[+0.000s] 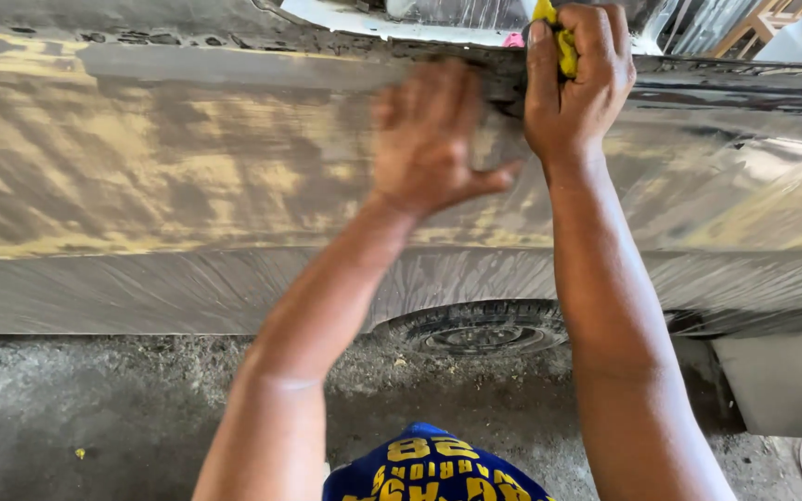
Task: Wet sanding the exterior body of a van to prepare it for painting.
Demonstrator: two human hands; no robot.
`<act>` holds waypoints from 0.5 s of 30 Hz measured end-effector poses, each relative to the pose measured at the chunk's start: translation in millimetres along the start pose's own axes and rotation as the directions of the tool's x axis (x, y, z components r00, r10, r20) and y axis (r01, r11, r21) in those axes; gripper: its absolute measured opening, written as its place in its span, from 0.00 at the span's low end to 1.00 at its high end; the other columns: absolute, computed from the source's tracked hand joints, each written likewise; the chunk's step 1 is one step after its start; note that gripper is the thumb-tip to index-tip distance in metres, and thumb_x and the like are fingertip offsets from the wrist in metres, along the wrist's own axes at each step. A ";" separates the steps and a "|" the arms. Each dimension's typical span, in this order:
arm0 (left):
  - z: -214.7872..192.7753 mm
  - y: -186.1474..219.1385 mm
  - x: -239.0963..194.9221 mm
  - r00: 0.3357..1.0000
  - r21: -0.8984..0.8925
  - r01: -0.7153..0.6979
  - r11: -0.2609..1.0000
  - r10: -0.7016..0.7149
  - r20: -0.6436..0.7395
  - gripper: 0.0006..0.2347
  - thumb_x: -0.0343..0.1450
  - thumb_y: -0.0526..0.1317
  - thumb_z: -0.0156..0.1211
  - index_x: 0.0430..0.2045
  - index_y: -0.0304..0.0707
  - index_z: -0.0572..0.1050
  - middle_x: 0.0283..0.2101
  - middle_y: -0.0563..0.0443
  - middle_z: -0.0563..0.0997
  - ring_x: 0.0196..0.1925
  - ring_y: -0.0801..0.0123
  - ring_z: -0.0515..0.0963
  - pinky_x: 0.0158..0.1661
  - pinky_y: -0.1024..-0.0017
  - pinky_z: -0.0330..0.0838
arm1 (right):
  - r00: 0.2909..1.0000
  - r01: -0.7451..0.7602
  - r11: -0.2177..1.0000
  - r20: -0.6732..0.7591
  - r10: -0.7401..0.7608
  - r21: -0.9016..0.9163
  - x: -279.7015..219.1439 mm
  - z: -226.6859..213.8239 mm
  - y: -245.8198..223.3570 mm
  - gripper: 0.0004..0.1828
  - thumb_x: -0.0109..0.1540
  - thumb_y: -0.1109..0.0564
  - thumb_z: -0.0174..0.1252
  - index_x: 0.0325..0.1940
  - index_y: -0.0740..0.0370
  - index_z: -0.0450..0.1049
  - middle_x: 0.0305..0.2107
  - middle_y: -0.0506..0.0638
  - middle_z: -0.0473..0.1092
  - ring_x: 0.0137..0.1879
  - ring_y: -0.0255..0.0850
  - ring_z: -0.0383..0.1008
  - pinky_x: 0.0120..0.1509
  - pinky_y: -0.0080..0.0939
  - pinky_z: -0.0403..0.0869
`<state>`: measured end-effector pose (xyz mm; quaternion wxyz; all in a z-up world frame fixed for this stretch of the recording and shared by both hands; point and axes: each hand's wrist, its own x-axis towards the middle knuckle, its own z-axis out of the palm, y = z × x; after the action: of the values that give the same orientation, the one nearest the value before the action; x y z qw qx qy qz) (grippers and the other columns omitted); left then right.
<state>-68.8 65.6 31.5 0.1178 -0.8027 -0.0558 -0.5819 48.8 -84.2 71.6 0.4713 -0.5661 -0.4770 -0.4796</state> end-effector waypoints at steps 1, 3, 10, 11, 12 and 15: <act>-0.4 13.0 3.8 0.997 -0.028 -0.055 0.998 0.056 0.058 0.42 0.63 0.79 0.47 0.55 0.39 0.71 0.58 0.42 0.71 0.60 0.55 0.69 0.53 0.50 0.67 | 1.000 0.015 1.000 0.013 -0.016 0.014 0.3 -1.6 2.2 0.07 0.76 0.61 0.63 0.51 0.63 0.70 0.42 0.53 0.68 0.42 0.46 0.70 0.45 0.43 0.70; -2.1 13.8 9.0 0.988 -0.061 -0.110 0.992 0.116 0.107 0.45 0.58 0.79 0.45 0.55 0.37 0.72 0.60 0.42 0.71 0.61 0.55 0.69 0.54 0.49 0.68 | 0.999 0.036 0.999 0.023 -0.037 0.024 1.1 -4.1 5.8 0.07 0.76 0.61 0.63 0.51 0.64 0.71 0.42 0.53 0.68 0.43 0.46 0.70 0.44 0.43 0.69; -15.0 -75.5 -10.3 0.962 0.097 -0.164 0.982 0.137 0.236 0.42 0.71 0.81 0.40 0.55 0.39 0.75 0.57 0.48 0.70 0.56 0.60 0.69 0.46 0.54 0.68 | 0.999 -0.025 1.000 0.024 0.025 0.005 1.4 -1.7 14.7 0.06 0.73 0.62 0.64 0.46 0.64 0.73 0.37 0.52 0.66 0.37 0.43 0.66 0.42 0.45 0.65; -16.7 -75.3 -20.1 0.984 0.159 -0.153 0.975 0.134 0.120 0.44 0.69 0.82 0.41 0.56 0.37 0.75 0.59 0.46 0.70 0.56 0.60 0.69 0.47 0.54 0.68 | 0.999 -0.030 0.999 0.026 0.031 -0.030 -0.8 0.9 14.6 0.07 0.72 0.63 0.65 0.44 0.64 0.73 0.34 0.51 0.65 0.36 0.43 0.65 0.40 0.46 0.63; -21.9 -55.2 -12.9 0.983 0.161 -0.149 0.976 0.129 0.127 0.44 0.69 0.82 0.41 0.56 0.37 0.75 0.59 0.46 0.70 0.56 0.60 0.69 0.47 0.54 0.68 | 0.999 -0.034 0.999 0.032 0.035 -0.025 -3.1 1.6 11.8 0.07 0.72 0.63 0.65 0.44 0.64 0.73 0.34 0.51 0.65 0.36 0.43 0.65 0.40 0.46 0.63; -17.6 -1.1 9.9 0.960 -0.071 -0.095 0.993 0.110 0.259 0.44 0.58 0.85 0.42 0.50 0.51 0.76 0.58 0.40 0.70 0.52 0.50 0.69 0.40 0.56 0.66 | 0.999 -0.026 0.999 0.028 0.026 0.019 -0.7 -2.4 8.1 0.07 0.75 0.62 0.64 0.47 0.64 0.71 0.38 0.52 0.67 0.39 0.44 0.67 0.41 0.43 0.67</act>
<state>-82.2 61.8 46.2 0.1161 -0.8776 -0.0123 -0.4650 56.6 -87.4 70.5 0.4763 -0.5742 -0.4807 -0.4608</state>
